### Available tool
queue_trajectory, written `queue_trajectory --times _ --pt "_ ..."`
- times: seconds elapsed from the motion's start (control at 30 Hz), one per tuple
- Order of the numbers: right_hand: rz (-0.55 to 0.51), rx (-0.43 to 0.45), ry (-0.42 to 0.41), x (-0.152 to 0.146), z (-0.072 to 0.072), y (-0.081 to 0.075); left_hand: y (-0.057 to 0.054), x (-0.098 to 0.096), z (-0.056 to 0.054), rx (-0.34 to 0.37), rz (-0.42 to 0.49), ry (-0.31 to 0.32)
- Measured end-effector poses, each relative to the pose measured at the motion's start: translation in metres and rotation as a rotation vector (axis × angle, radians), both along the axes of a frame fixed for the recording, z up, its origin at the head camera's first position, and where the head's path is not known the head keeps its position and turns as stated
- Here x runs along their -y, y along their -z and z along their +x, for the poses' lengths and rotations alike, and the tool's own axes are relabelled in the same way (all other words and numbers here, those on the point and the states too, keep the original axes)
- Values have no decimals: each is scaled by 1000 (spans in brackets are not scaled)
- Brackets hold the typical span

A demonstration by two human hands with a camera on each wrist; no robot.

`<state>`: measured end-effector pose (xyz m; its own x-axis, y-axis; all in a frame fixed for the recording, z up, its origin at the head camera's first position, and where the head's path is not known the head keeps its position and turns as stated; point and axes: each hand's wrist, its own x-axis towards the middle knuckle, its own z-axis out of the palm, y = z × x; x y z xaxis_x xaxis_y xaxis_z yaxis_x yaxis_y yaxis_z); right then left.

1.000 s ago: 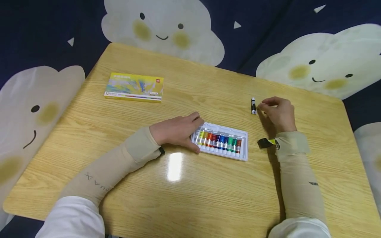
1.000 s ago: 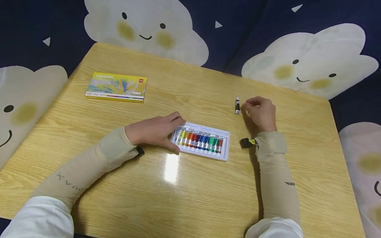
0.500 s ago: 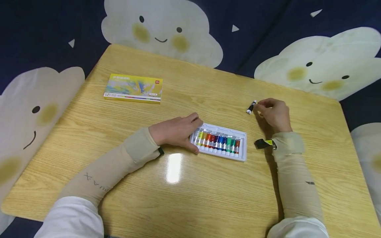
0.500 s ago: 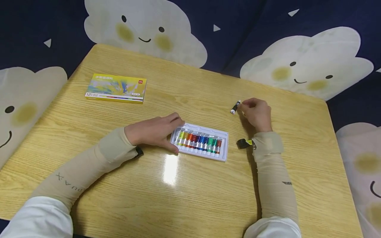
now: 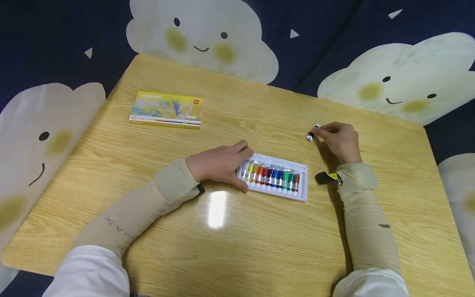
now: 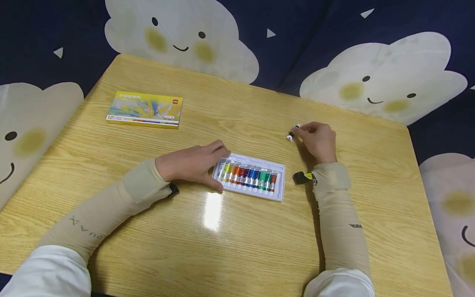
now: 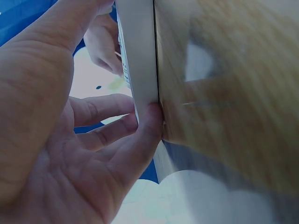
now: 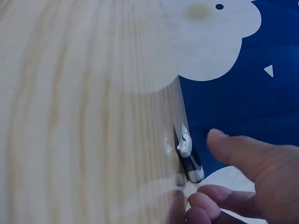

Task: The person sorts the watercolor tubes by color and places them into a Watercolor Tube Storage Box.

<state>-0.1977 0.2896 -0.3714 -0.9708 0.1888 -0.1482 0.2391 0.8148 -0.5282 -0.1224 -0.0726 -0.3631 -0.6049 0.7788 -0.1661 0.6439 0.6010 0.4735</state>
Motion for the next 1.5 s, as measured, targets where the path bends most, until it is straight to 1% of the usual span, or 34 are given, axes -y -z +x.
queue_trajectory --times 0.17,0.43,0.63,0.9,1.0,1.1,1.3,1.4,1.5 --pt "-3 2 -18 3 -1 -3 -2 0 1 -3 -3 0" --pt "2 64 0 3 1 -6 -3 0 2 0 -5 -3" --pt "20 103 -15 3 4 -4 -2 -1 2 -3 2 1" --pt "68 92 -59 2 10 -6 -2 -1 2 -7 6 0" --pt "65 75 -62 1 11 -6 -2 -1 2 -11 9 3" --pt "53 36 -87 0 12 -5 -1 0 2 -18 11 4" --pt "-28 -96 -139 -4 16 -4 0 0 2 -26 18 11" --pt "-32 -143 -135 -4 17 -3 0 0 2 -25 17 10" --pt "-55 -155 -98 -2 18 -4 -1 0 2 -26 16 8"
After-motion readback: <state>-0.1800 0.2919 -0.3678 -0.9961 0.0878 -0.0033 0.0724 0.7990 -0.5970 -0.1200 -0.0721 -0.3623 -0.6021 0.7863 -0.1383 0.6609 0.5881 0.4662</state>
